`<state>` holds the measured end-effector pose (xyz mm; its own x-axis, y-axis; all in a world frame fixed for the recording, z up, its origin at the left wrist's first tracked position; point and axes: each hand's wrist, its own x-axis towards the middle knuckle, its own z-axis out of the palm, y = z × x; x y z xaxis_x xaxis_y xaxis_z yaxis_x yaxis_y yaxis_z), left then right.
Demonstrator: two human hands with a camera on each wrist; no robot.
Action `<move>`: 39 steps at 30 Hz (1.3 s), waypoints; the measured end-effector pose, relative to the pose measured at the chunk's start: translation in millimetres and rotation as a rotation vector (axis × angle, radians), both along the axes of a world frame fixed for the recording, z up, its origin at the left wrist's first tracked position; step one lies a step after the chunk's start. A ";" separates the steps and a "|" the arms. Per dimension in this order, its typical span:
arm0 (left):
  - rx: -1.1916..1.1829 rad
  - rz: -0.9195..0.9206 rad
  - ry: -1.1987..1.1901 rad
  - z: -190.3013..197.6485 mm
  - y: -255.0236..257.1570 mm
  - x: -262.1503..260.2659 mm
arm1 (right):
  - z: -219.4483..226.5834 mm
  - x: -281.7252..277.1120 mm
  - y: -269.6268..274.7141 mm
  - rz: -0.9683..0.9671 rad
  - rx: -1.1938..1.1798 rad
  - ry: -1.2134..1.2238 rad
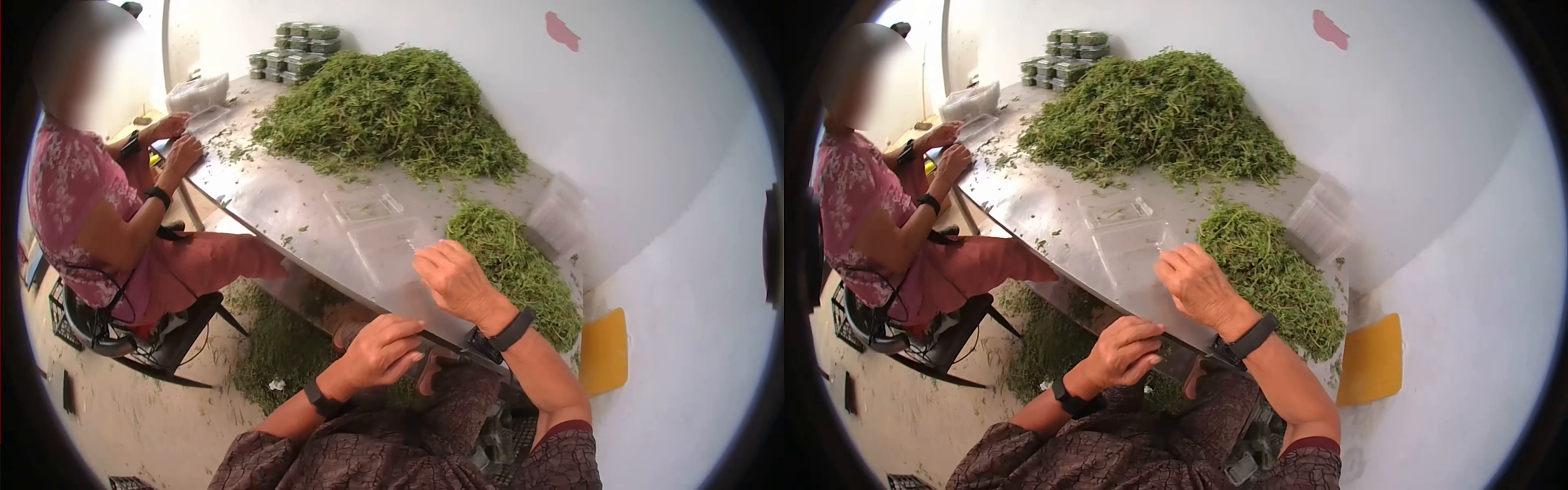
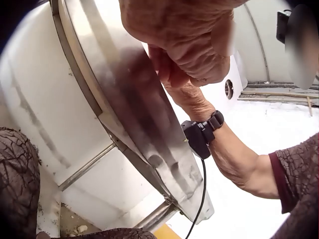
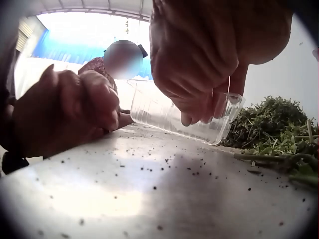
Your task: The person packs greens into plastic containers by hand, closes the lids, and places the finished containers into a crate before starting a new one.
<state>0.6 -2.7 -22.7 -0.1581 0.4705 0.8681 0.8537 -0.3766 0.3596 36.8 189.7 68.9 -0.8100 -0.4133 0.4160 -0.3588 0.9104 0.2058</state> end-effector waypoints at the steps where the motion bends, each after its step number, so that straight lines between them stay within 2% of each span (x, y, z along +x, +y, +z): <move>1: -0.023 -0.010 0.011 -1.1 -6.0 2.5 | 2.3 3.3 -0.6 -0.020 0.000 0.005; 4: -0.054 -0.046 0.042 -11.5 -18.9 6.9 | 11.3 17.5 -7.1 -0.096 -0.055 0.000; 7: -0.201 -0.061 0.030 -31.5 -25.5 10.2 | 15.7 29.3 -10.3 -0.148 -0.050 -0.047; 11: -0.292 -0.089 0.017 -47.5 -19.9 14.6 | 14.5 29.3 -12.5 -0.113 -0.052 -0.023; 14: -0.310 -0.090 0.034 -46.7 -15.1 18.4 | 13.6 26.1 -14.7 -0.117 -0.065 -0.007; 17: -0.251 -0.047 0.140 -23.4 -20.4 18.5 | 9.5 29.5 -12.3 -0.126 -0.099 -0.010; 19: -0.029 0.145 0.188 -12.1 -26.4 9.6 | 4.5 30.9 -12.1 -0.116 -0.130 -0.020; 22: 0.101 0.476 0.146 1.2 -34.6 -8.4 | -1.2 35.5 -8.6 -0.111 -0.148 -0.006; 24: 0.127 0.576 0.060 3.2 -34.4 -18.8 | -4.8 36.6 -6.9 -0.123 -0.166 -0.024; 27: 0.028 0.482 -0.026 14.1 -28.5 -28.2 | -9.5 36.6 -5.7 -0.141 -0.183 -0.013; 31: -0.177 0.415 0.039 21.9 -19.6 -31.6 | -9.9 38.2 -3.3 -0.154 -0.193 -0.031; 37: -0.121 0.389 -0.048 14.0 0.7 -29.6 | -3.5 48.3 -3.2 -0.203 -0.201 -0.012; 39: -0.087 0.414 -0.007 15.2 6.6 -30.6 | 4.8 57.6 -3.0 -0.251 -0.244 0.018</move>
<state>-30.1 3.9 -7.5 -0.3546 0.4380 0.8261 0.9242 0.0299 0.3809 94.4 186.7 73.6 -0.8655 -0.0894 0.4930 -0.1163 0.9929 -0.0241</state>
